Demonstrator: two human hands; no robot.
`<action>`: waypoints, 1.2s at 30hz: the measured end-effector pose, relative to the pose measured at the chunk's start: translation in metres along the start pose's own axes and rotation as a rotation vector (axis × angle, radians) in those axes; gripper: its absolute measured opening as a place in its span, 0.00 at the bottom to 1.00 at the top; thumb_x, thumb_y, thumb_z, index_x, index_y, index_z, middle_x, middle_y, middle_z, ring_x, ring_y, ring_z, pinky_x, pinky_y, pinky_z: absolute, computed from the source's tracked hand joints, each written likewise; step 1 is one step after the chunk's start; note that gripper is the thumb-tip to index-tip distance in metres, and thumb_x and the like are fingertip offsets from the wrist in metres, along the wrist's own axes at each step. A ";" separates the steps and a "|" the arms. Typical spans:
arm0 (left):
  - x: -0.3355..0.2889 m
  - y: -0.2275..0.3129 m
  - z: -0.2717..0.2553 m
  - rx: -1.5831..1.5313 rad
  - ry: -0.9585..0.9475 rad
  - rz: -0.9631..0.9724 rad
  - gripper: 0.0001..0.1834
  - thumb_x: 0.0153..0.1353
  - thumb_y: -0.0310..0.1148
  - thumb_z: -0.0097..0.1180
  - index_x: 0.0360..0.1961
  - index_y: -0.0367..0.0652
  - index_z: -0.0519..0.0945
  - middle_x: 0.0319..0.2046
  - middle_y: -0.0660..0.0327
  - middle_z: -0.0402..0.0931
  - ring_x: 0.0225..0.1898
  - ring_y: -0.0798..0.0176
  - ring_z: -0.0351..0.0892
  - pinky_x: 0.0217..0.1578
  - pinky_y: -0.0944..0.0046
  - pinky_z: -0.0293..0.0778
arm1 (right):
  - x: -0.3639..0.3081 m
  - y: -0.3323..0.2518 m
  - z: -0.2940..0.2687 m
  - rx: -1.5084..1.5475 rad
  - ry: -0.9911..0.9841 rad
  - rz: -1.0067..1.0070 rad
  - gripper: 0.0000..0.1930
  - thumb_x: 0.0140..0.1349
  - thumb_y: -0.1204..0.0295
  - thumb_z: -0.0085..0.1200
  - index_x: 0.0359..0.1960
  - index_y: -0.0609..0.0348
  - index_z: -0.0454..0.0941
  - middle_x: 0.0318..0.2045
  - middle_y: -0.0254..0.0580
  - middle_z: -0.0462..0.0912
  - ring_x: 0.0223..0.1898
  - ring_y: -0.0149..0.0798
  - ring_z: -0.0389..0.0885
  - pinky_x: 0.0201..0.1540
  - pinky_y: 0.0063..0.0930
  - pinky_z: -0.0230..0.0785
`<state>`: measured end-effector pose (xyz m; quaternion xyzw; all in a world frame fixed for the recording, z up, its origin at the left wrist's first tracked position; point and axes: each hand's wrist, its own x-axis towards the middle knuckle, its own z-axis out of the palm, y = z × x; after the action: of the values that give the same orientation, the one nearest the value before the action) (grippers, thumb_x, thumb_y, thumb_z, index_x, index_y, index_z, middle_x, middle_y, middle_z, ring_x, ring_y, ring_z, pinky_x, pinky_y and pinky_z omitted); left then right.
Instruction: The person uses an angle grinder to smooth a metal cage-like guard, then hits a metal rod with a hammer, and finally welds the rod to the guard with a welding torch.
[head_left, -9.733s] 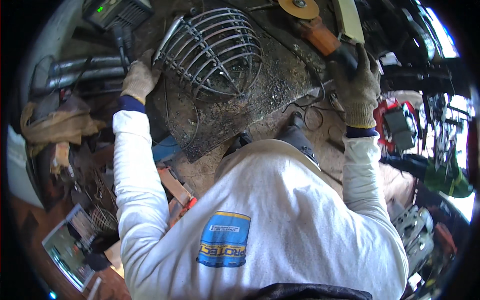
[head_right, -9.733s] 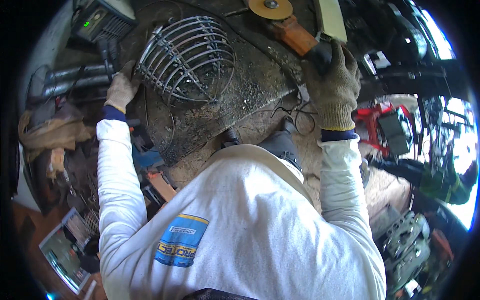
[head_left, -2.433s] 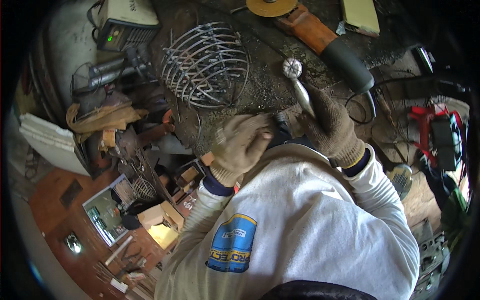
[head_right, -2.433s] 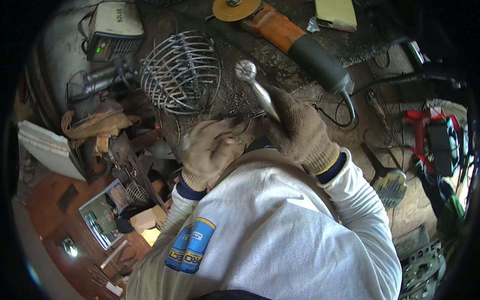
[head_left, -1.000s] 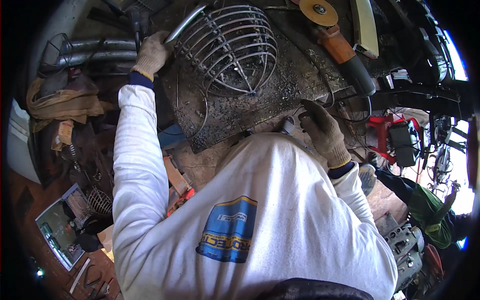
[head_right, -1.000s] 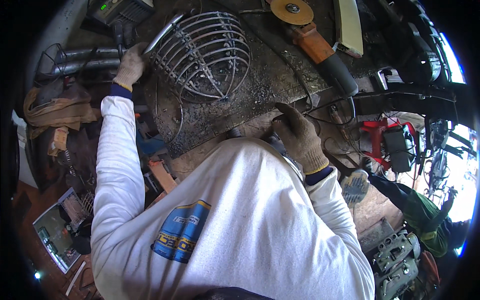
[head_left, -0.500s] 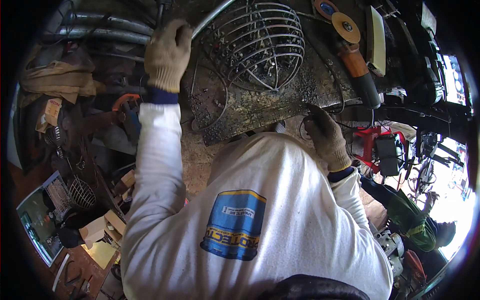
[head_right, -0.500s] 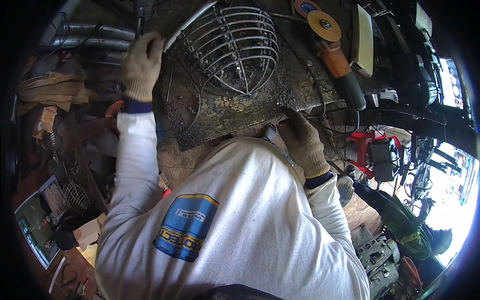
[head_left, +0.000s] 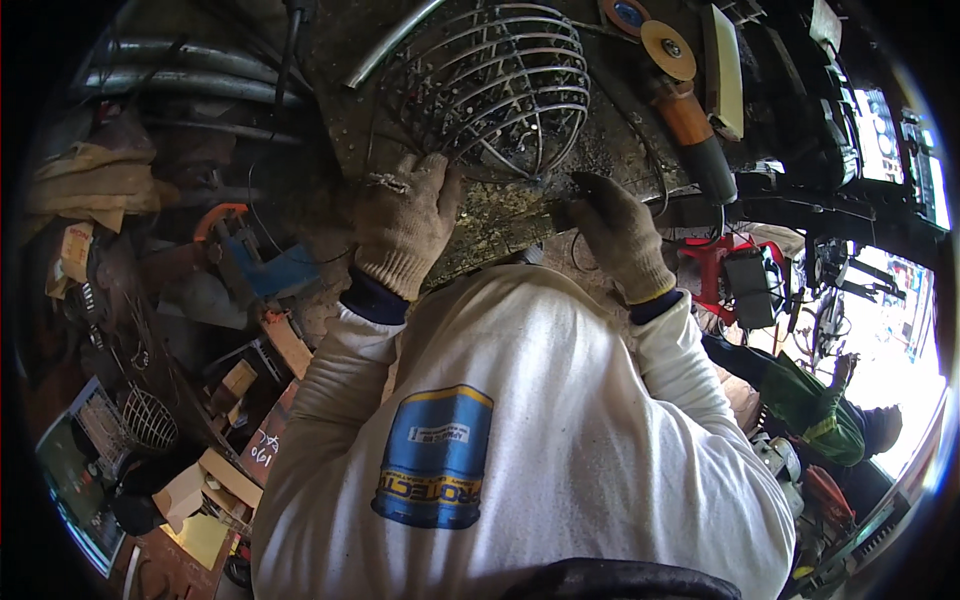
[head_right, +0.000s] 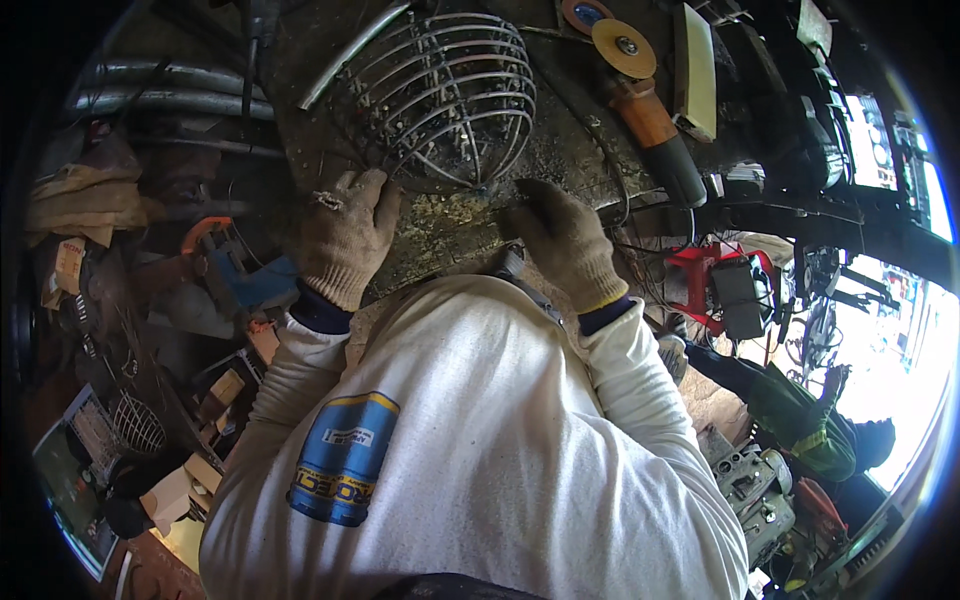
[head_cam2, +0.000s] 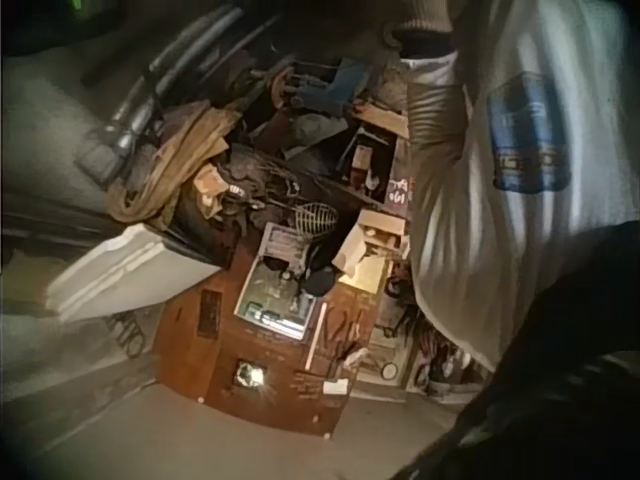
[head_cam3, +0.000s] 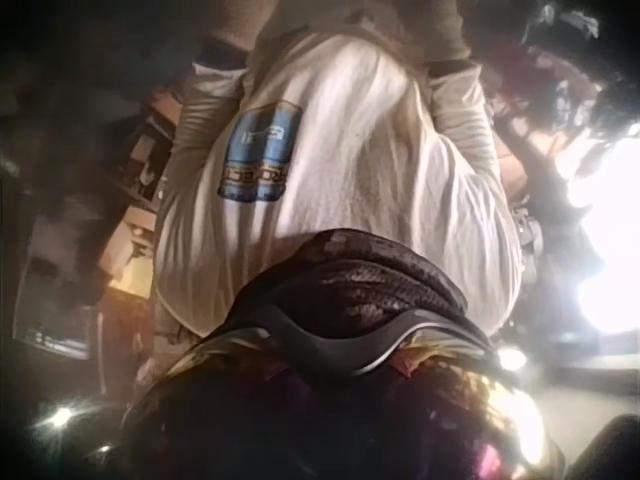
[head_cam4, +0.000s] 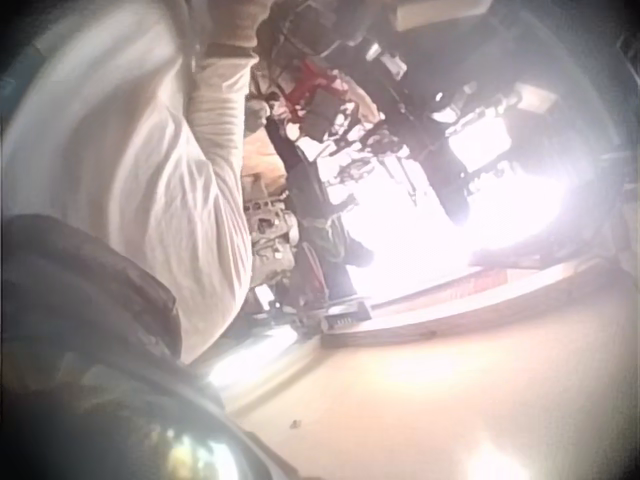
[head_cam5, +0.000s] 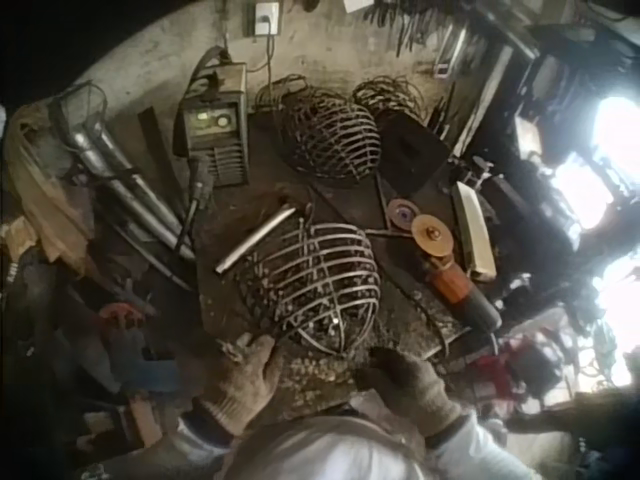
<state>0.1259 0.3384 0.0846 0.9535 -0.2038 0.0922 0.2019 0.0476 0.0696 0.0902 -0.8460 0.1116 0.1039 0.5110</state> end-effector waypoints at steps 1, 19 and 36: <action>0.000 -0.002 0.000 -0.006 -0.009 -0.010 0.11 0.66 0.43 0.61 0.36 0.47 0.83 0.33 0.53 0.83 0.31 0.47 0.84 0.30 0.52 0.80 | 0.000 -0.001 0.003 -0.058 0.007 0.015 0.23 0.70 0.62 0.56 0.61 0.63 0.76 0.43 0.47 0.90 0.49 0.43 0.89 0.52 0.35 0.78; 0.012 0.000 0.005 0.096 -0.013 0.085 0.14 0.66 0.45 0.62 0.28 0.49 0.79 0.27 0.58 0.80 0.28 0.50 0.84 0.28 0.53 0.80 | 0.011 -0.018 0.000 -0.271 -0.021 0.074 0.27 0.68 0.50 0.57 0.61 0.54 0.78 0.42 0.47 0.89 0.48 0.49 0.88 0.52 0.41 0.78; 0.002 0.007 0.016 0.232 -0.004 0.009 0.10 0.66 0.40 0.59 0.32 0.48 0.78 0.29 0.57 0.80 0.31 0.51 0.84 0.32 0.54 0.80 | 0.033 -0.031 -0.001 -0.466 -0.110 0.074 0.23 0.69 0.49 0.53 0.53 0.53 0.81 0.35 0.45 0.89 0.44 0.53 0.88 0.48 0.46 0.78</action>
<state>0.1256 0.3249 0.0732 0.9698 -0.1962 0.1143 0.0893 0.0884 0.0803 0.1074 -0.9294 0.0875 0.1916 0.3030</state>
